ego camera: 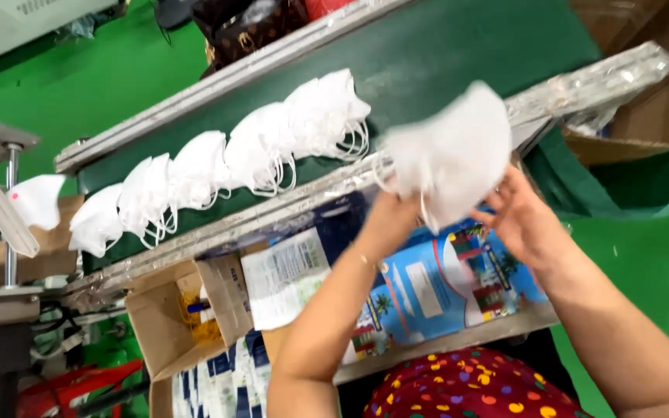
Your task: Packing face masks from a conveyor belt into individual plastic bags and then into larger boxes.
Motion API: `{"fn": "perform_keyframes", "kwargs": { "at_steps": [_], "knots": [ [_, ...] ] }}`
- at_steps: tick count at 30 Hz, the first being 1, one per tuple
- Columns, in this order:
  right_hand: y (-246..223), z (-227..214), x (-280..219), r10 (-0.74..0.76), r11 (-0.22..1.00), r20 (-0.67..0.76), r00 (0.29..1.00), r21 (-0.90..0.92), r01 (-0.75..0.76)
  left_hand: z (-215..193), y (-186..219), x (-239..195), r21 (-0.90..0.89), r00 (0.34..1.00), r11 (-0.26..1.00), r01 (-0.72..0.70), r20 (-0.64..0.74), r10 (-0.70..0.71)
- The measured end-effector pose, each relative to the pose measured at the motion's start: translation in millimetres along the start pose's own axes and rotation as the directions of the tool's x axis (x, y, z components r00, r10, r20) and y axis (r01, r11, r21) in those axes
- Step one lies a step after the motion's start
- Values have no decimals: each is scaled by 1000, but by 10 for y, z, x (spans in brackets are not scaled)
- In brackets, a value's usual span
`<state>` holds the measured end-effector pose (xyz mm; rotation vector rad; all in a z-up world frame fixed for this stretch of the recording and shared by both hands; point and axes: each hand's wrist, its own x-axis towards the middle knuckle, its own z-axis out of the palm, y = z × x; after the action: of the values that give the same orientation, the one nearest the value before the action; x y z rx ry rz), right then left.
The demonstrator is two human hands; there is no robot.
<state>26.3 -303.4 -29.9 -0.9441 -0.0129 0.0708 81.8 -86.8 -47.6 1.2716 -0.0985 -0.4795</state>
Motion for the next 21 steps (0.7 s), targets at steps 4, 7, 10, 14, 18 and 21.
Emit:
{"fn": "perform_keyframes", "kwargs": {
  "at_steps": [4, 7, 10, 14, 18, 21],
  "knots": [
    [409, -41, -233, 182, 945, -83, 980, -259, -198, -239, -543, -714, -120, 975, 969, -218, 23, 222],
    [880, -215, -342, 161, 740, -91, 983, -648, -181, -425, -241, -1092, 231, 812, 846, -480, -247, 528],
    [1124, -112, -425, 59, 688, 156, 986, -722, 73, -395, -62, -1203, 872, 895, 354, -338, 182, 407],
    [1453, -179, -476, -6, 609, 240, 971, -769, 194, -476, -290, -1089, 938, 959, 254, -237, 183, 218],
    [1571, -212, -494, 20, 598, 246, 969, -780, 186, -527, -433, -1048, 947, 956, 233, -222, 164, 242],
    [1332, 63, -503, 48, 631, 294, 955, -750, 200, -315, -226, -1180, 954, 943, 172, -244, 191, 274]
  ]
}}
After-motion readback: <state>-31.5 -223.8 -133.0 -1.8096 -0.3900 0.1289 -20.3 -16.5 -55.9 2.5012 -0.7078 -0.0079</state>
